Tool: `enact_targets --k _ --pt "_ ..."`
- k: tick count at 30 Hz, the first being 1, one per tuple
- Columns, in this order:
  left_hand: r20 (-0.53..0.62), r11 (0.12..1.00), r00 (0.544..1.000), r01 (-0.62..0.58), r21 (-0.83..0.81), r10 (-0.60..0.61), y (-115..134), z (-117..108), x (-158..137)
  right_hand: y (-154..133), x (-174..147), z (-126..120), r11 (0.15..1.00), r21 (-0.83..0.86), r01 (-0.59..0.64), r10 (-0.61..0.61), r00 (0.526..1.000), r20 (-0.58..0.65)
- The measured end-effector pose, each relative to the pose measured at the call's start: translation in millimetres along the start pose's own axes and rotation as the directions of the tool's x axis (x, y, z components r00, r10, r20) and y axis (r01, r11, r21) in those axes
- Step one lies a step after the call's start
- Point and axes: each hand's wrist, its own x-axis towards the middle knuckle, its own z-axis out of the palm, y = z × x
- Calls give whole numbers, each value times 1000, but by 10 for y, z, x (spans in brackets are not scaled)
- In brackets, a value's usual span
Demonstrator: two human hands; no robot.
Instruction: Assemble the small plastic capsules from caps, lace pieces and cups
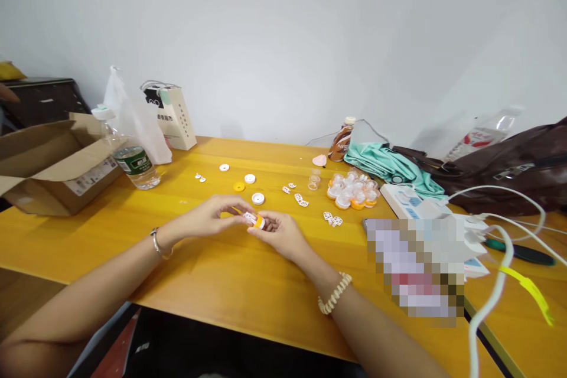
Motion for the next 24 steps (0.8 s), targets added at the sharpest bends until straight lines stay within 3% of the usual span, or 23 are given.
enact_targets --k 6,12,15,19,21,24 --pt "-162 978 974 178 112 -159 -27 163 22 22 -40 14 947 -295 129 -160 983 -86" --pt "-74 924 931 343 -169 -359 -90 192 24 36 -94 37 814 -521 257 -362 926 -107" --pt "-55 935 944 313 -167 -326 -90 154 35 29 -72 33 870 -438 227 -309 943 -123" --pt "-60 993 994 82 -81 -87 -64 86 49 18 -9 16 990 -130 62 -74 993 -87" --pt "-14 997 1000 17 -80 -18 -56 55 51 11 11 14 1000 23 -11 12 1000 -29" --pt "12 990 1000 9 -138 -7 -48 11 45 -6 18 19 983 167 -79 80 997 5"
